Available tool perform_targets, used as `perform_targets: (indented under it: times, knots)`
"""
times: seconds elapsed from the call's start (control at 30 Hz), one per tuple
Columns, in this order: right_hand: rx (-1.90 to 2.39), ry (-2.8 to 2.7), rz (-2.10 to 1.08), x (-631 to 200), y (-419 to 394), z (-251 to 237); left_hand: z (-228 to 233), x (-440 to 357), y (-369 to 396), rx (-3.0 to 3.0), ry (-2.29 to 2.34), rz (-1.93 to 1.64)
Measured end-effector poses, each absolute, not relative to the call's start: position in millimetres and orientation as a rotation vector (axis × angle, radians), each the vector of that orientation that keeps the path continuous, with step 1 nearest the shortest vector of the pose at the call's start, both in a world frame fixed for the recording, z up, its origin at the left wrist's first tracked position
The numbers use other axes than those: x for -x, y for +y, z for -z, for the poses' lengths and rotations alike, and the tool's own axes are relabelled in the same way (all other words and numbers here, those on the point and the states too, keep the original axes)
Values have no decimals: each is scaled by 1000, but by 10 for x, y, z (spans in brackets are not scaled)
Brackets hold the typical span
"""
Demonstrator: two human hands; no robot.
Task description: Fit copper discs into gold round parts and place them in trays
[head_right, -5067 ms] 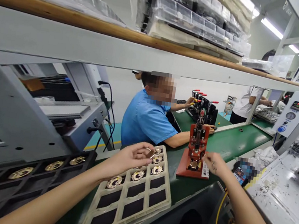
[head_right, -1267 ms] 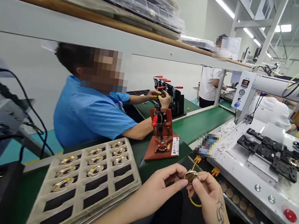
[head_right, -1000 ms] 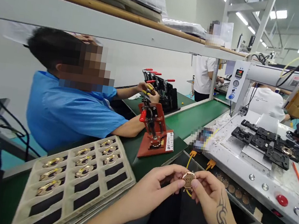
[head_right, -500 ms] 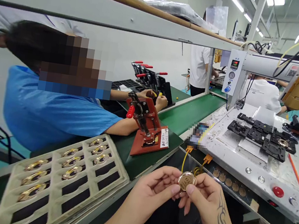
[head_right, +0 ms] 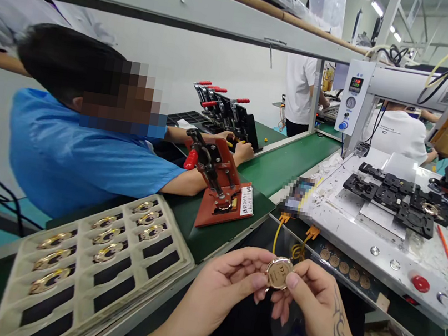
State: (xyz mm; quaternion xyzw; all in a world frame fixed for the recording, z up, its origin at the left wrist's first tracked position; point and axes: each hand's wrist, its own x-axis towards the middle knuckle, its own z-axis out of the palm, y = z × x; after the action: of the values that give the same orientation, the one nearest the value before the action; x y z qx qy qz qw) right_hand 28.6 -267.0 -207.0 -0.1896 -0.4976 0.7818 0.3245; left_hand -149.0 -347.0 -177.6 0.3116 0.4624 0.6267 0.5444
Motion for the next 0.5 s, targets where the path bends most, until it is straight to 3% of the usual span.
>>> perform_targets:
  times: [0.5]
  knots:
    - [549, -1420, -1972, -359, -2718, 2008, 1741, 1489, -3521, -757, 1102, -1486]
